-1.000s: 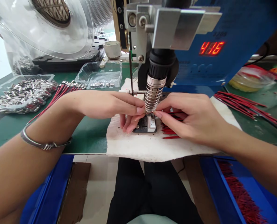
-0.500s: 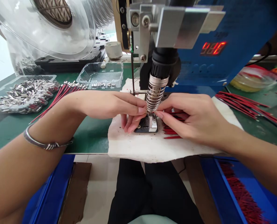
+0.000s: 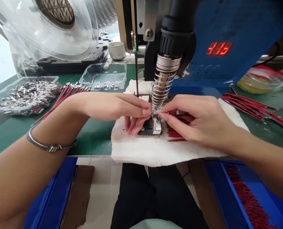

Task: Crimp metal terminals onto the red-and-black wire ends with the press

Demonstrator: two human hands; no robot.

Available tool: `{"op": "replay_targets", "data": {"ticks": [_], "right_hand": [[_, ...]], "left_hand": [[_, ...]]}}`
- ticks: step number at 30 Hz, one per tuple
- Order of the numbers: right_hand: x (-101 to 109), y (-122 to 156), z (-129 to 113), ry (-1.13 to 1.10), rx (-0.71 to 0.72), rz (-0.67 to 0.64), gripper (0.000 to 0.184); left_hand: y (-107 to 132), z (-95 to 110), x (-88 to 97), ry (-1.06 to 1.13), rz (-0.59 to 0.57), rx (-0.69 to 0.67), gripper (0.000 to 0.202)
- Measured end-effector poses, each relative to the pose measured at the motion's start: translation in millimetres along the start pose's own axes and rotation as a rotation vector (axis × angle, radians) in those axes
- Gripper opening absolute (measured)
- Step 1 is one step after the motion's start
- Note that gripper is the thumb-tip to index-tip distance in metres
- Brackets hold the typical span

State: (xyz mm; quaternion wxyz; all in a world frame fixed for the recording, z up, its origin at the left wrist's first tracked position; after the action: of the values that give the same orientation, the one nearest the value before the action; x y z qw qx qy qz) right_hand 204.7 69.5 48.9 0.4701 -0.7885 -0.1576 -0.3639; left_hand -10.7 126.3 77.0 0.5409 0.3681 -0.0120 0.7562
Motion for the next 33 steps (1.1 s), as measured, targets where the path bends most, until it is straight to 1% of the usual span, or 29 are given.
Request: {"op": "replay_targets", "data": {"ticks": [6, 10, 14, 19, 26, 29, 33], "right_hand": [[-0.4, -0.2, 0.9, 0.023, -0.008, -0.004, 0.016], [0.0, 0.1, 1.0, 0.027, -0.007, -0.007, 0.017], [1.0, 0.5, 0.6, 0.023, -0.006, -0.011, 0.017], [0.8, 1.1, 0.6, 0.007, -0.013, -0.021, 0.018], [1.1, 0.2, -2.3, -0.010, -0.001, -0.023, 0.017], [1.8, 0.4, -1.8, -0.013, -0.016, -0.028, 0.015], [2.2, 0.4, 0.3, 0.002, -0.018, -0.038, 0.018]], "left_hand": [[0.1, -0.1, -0.3, -0.004, 0.004, 0.010, 0.047], [1.1, 1.2, -1.1, -0.025, 0.000, 0.018, 0.041], [1.0, 3.2, -1.5, -0.032, 0.015, 0.008, 0.043], [0.6, 2.2, -0.5, -0.027, 0.021, 0.024, 0.038], [0.9, 2.2, -2.0, 0.005, -0.003, -0.010, 0.043], [1.0, 2.4, -1.9, -0.004, 0.004, 0.001, 0.040], [0.2, 2.2, -1.1, -0.001, 0.005, 0.006, 0.039]]}}
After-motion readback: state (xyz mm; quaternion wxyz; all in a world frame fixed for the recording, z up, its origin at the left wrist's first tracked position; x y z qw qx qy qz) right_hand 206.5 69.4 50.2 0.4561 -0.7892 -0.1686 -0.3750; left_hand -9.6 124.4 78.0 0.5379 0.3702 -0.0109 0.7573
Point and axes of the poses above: each hand's wrist, its own y-axis away from the middle knuckle, its own x-axis out of the back of the hand, z = x × y, the point moved 4 cm from there along -y, towards the middle knuckle, and after that the axes turned 6 degrees about -y, right-handed, at the moved point
